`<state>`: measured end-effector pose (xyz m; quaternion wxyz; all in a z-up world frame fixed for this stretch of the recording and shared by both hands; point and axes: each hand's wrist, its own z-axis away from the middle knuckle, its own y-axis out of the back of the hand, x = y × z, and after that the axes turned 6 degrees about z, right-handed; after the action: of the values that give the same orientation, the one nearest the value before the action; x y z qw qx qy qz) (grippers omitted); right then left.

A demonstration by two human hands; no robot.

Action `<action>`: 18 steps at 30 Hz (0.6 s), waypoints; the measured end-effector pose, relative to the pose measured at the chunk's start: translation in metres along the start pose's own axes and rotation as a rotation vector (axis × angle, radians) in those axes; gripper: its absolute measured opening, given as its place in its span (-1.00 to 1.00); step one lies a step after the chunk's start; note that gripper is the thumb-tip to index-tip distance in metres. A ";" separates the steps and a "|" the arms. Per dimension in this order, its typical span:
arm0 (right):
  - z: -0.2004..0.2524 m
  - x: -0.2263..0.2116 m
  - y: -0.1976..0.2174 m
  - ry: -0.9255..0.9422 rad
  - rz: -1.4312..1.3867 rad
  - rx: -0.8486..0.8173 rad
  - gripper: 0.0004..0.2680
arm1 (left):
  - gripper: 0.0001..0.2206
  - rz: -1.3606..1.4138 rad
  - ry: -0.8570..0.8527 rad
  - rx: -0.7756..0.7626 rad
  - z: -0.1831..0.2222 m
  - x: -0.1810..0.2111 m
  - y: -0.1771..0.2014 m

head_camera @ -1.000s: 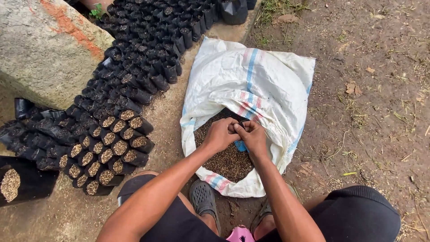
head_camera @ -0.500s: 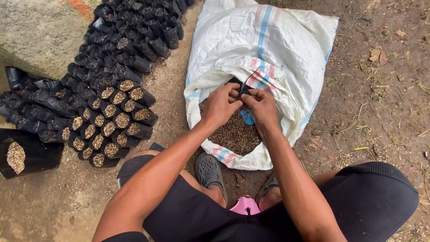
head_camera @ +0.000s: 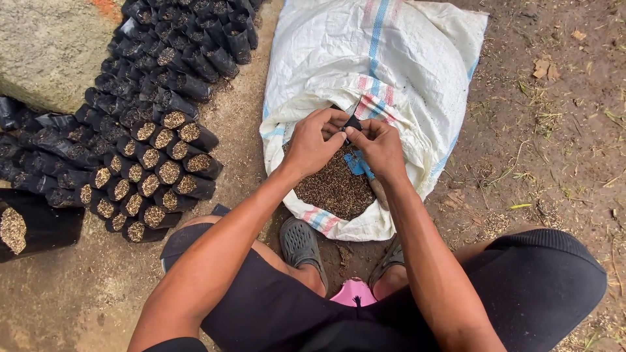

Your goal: Filling small black plastic polybags with soil substrate using a hand trowel and arranging them in a grid on the ground.

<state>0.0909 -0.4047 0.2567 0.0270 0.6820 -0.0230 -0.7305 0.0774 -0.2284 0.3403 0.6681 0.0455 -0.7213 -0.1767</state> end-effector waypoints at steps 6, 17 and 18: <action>0.000 0.002 0.002 -0.028 -0.031 -0.053 -0.79 | -0.65 0.038 -0.025 -0.102 0.006 0.010 0.003; 0.028 -0.063 0.003 -0.008 -0.003 -0.154 -0.79 | -0.76 0.099 0.296 0.000 0.010 0.014 -0.001; 0.025 -0.062 0.003 -0.006 0.051 -0.151 -0.80 | -0.76 0.128 0.327 0.061 0.009 0.010 0.001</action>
<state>0.0697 -0.4035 0.3201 0.0969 0.6751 0.0150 -0.7312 0.0680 -0.2288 0.3492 0.7846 0.0479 -0.6096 -0.1023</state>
